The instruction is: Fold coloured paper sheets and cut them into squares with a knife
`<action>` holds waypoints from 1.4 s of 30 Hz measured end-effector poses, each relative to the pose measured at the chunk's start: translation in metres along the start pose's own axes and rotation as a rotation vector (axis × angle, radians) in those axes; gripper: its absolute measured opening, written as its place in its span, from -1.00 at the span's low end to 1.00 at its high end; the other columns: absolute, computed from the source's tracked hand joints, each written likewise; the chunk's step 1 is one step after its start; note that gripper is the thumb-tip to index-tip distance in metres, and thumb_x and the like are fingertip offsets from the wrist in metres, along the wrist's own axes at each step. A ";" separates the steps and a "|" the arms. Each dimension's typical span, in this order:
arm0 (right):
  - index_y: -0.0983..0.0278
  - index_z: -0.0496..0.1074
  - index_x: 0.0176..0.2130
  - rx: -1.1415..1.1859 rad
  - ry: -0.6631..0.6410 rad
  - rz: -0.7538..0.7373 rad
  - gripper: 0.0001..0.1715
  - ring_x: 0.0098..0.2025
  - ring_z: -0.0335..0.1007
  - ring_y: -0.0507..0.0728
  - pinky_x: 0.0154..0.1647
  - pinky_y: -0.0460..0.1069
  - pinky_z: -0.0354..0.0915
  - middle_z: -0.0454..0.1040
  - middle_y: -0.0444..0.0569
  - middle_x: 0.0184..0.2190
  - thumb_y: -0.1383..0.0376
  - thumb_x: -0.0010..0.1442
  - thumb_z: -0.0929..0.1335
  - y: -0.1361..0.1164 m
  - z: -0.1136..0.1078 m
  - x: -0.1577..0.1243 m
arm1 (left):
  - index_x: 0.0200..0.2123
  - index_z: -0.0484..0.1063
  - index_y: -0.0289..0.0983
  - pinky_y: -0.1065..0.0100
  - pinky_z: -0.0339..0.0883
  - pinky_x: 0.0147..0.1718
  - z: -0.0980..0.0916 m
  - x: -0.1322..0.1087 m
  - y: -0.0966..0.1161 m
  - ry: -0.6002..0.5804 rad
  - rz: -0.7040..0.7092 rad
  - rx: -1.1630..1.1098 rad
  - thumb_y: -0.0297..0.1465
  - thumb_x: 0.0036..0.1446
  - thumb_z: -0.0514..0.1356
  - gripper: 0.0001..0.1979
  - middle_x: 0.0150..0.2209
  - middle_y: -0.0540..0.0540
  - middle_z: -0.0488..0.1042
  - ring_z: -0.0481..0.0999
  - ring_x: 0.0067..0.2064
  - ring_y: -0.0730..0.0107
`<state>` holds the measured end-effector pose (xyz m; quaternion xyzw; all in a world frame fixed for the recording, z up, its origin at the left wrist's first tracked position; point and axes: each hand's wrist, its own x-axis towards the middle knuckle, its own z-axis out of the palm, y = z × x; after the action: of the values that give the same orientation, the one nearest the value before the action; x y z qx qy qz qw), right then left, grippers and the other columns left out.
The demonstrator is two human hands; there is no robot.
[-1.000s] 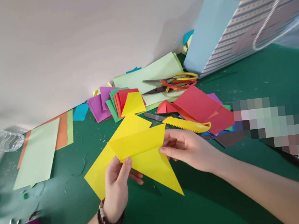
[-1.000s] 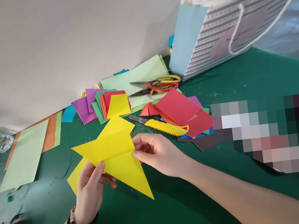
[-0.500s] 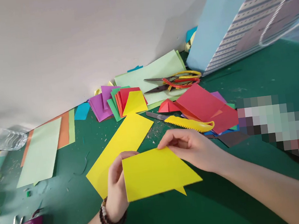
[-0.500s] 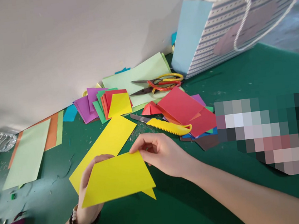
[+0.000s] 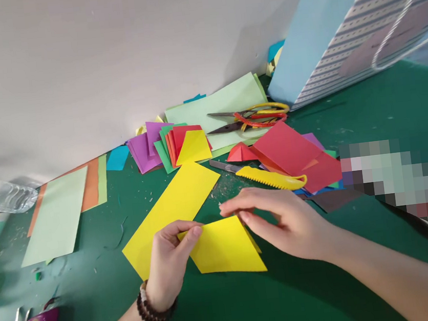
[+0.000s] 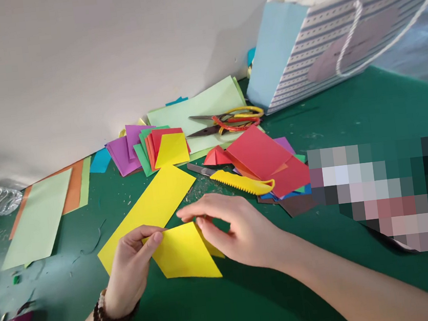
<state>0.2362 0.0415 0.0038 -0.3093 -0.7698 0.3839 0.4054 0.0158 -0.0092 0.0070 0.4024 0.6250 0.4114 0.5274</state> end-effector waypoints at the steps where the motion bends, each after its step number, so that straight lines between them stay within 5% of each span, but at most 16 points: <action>1: 0.18 0.47 -0.04 0.055 -0.013 0.100 -0.68 -0.15 0.56 0.09 -0.26 -0.06 0.47 0.61 -0.03 -0.18 0.36 0.29 0.24 -0.001 0.000 0.000 | -0.40 0.62 -0.25 0.49 0.31 -0.35 0.000 0.000 -0.001 0.005 0.011 0.010 -0.17 0.00 0.40 -0.75 -0.38 -0.09 0.62 0.48 -0.34 0.40; 4: 0.22 0.52 -0.11 0.108 -0.043 0.248 -0.74 -0.24 0.56 0.12 -0.35 -0.07 0.45 0.61 0.01 -0.23 0.21 0.26 0.30 -0.003 0.000 0.001 | -0.39 0.63 -0.25 0.47 0.34 -0.34 0.000 -0.001 -0.002 0.007 0.044 0.042 -0.18 0.03 0.38 -0.76 -0.36 -0.10 0.63 0.50 -0.33 0.37; 10: 0.20 0.49 -0.40 0.012 -0.072 0.254 -0.78 -0.45 0.42 0.04 -0.53 -0.10 0.28 0.52 -0.09 -0.48 0.25 0.24 0.31 -0.006 0.002 0.002 | -0.40 0.64 -0.22 0.43 0.37 -0.35 0.001 -0.006 0.003 0.002 0.087 0.144 -0.24 0.04 0.37 -0.83 -0.38 -0.10 0.63 0.54 -0.33 0.31; 14: 0.22 0.50 -0.37 0.203 -0.066 0.393 -0.74 -0.49 0.37 0.02 -0.55 -0.11 0.27 0.48 -0.08 -0.50 0.13 0.23 0.34 -0.001 0.002 0.004 | -0.42 0.62 -0.24 0.40 0.40 -0.33 0.002 -0.007 0.008 0.003 0.022 -0.121 -0.06 0.00 0.36 -0.66 -0.36 -0.12 0.62 0.56 -0.28 0.25; 17: 0.25 0.51 -0.33 0.509 -0.048 0.444 -0.67 -0.55 0.34 0.00 -0.59 -0.11 0.29 0.45 -0.10 -0.54 0.03 0.21 0.38 0.006 0.004 0.005 | -0.31 0.61 -0.27 0.32 0.46 -0.33 0.005 -0.007 0.010 -0.231 -0.226 -0.401 0.11 0.06 0.22 -0.46 -0.24 -0.20 0.60 0.58 -0.20 0.14; 21: 0.24 0.52 -0.28 0.732 -0.089 0.285 -0.76 -0.35 0.51 0.06 -0.42 -0.08 0.42 0.59 0.02 -0.30 0.11 0.21 0.41 0.007 0.006 0.002 | -0.01 0.51 -0.23 0.27 0.51 -0.30 0.006 -0.010 0.009 -0.625 -0.427 -0.402 0.09 0.06 0.25 -0.40 -0.01 -0.28 0.52 0.56 -0.03 0.06; 25: 0.23 0.51 -0.30 0.709 -0.178 0.165 -0.77 -0.26 0.53 0.07 -0.24 -0.02 0.44 0.60 -0.01 -0.29 0.16 0.29 0.34 -0.002 0.002 0.000 | -0.03 0.52 -0.29 0.35 0.48 -0.22 0.004 -0.012 0.012 -0.710 -0.427 -0.413 -0.08 -0.15 0.46 -0.37 -0.14 -0.23 0.58 0.61 -0.15 0.22; 27: 0.23 0.49 -0.33 0.631 -0.189 0.137 -0.69 -0.23 0.53 0.09 -0.18 0.01 0.44 0.59 0.00 -0.31 0.11 0.32 0.30 -0.005 0.000 0.001 | -0.18 0.57 -0.35 0.39 0.48 -0.23 0.002 -0.011 0.013 -0.656 -0.444 -0.363 -0.23 -0.25 0.53 -0.46 -0.24 -0.20 0.61 0.62 -0.24 0.28; 30: 0.20 0.49 -0.19 0.345 -0.106 0.161 -0.66 -0.14 0.53 0.15 -0.18 0.03 0.44 0.58 0.04 -0.18 0.04 0.31 0.28 -0.004 -0.006 0.003 | -0.30 0.57 -0.35 0.39 0.52 -0.31 0.002 -0.010 0.014 -0.428 -0.421 -0.357 -0.37 -0.30 0.55 -0.57 -0.29 -0.16 0.63 0.63 -0.31 0.30; 34: 0.18 0.44 -0.01 -0.490 0.130 0.173 -0.66 -0.06 0.50 0.21 -0.09 0.10 0.42 0.55 0.07 -0.08 0.12 0.31 0.26 0.021 -0.022 0.005 | -0.31 0.54 -0.33 0.43 0.56 -0.39 0.003 -0.012 0.017 -0.121 -0.293 -0.481 -0.43 -0.28 0.54 -0.59 -0.26 -0.11 0.64 0.64 -0.30 0.32; 36: 0.20 0.46 -0.04 -0.801 0.125 0.129 -0.67 -0.03 0.46 0.29 -0.06 0.17 0.40 0.55 0.09 -0.09 0.17 0.28 0.26 0.038 -0.028 0.005 | -0.26 0.53 -0.33 0.45 0.57 -0.41 0.002 -0.015 0.019 -0.094 -0.271 -0.520 -0.45 -0.24 0.53 -0.59 -0.20 -0.13 0.63 0.65 -0.28 0.31; 42: 0.25 0.48 -0.07 -0.955 0.029 0.137 -0.68 -0.14 0.44 0.34 -0.20 0.18 0.38 0.55 0.13 -0.23 0.29 0.22 0.27 0.073 -0.021 0.003 | 0.01 0.43 -0.28 0.39 0.60 -0.26 -0.003 -0.026 0.007 -0.194 -0.329 -0.577 -0.54 0.01 0.39 -0.54 0.07 -0.19 0.53 0.61 -0.04 0.17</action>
<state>0.2650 0.0891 -0.0484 -0.5161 -0.8322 0.0089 0.2026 0.0169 -0.0315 0.0223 0.1678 0.4866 0.4405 0.7356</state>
